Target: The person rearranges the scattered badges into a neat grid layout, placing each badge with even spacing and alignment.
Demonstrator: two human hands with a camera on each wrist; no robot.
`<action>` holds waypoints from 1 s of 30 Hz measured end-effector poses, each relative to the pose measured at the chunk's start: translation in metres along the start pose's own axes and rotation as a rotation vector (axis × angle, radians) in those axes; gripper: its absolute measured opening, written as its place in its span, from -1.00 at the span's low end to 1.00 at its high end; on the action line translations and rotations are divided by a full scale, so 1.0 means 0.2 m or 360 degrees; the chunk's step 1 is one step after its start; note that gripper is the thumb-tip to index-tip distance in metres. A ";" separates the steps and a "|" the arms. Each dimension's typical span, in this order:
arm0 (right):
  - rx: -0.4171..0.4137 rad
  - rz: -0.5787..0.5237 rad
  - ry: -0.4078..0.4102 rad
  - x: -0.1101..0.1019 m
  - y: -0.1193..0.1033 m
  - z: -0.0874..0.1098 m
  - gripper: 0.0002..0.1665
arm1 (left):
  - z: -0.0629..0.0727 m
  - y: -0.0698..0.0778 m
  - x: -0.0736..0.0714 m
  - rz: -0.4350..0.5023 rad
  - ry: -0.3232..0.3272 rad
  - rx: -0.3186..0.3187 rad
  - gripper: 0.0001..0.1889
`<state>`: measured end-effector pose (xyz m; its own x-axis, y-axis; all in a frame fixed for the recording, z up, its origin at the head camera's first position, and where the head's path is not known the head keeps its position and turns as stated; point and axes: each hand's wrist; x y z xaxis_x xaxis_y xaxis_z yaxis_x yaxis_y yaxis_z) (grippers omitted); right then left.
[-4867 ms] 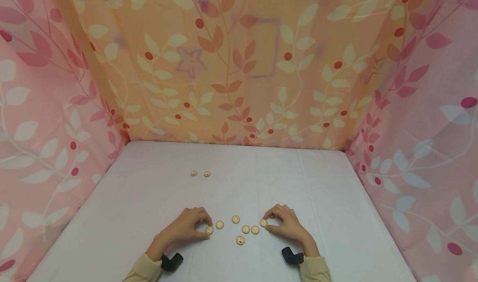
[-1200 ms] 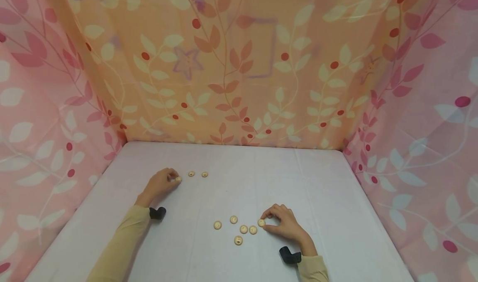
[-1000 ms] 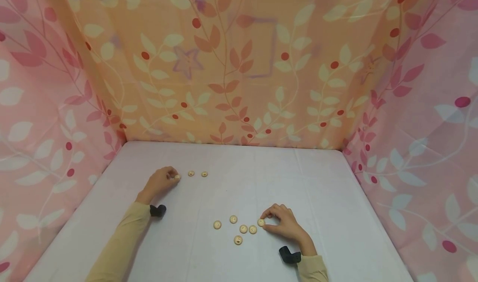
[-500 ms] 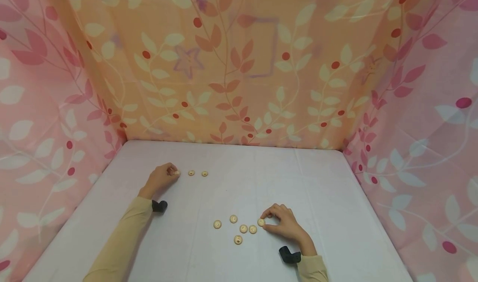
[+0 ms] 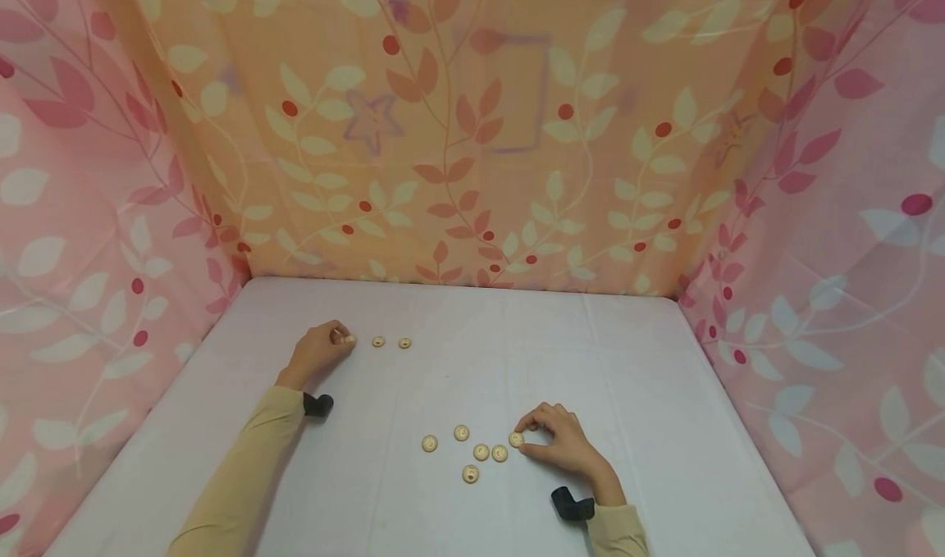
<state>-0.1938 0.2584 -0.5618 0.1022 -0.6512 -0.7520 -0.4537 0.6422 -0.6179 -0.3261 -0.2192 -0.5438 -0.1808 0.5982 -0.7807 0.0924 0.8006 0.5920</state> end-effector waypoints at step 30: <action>0.0069 0.0016 0.0014 0.01 0.01 0.00 -0.70 | 0.08 0.03 0.01 0.0021 -0.0028 -0.0002 -0.50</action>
<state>-0.1950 0.2577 -0.5648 0.0900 -0.6480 -0.7563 -0.4156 0.6656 -0.6198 -0.3099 -0.2114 -0.5453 -0.1622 0.6092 -0.7763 0.0934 0.7926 0.6025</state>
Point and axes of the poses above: each hand's wrist, its own z-axis away from the middle knuckle, its own x-axis out of the palm, y = z × x, and after that the axes turned 4 degrees about y, right-handed
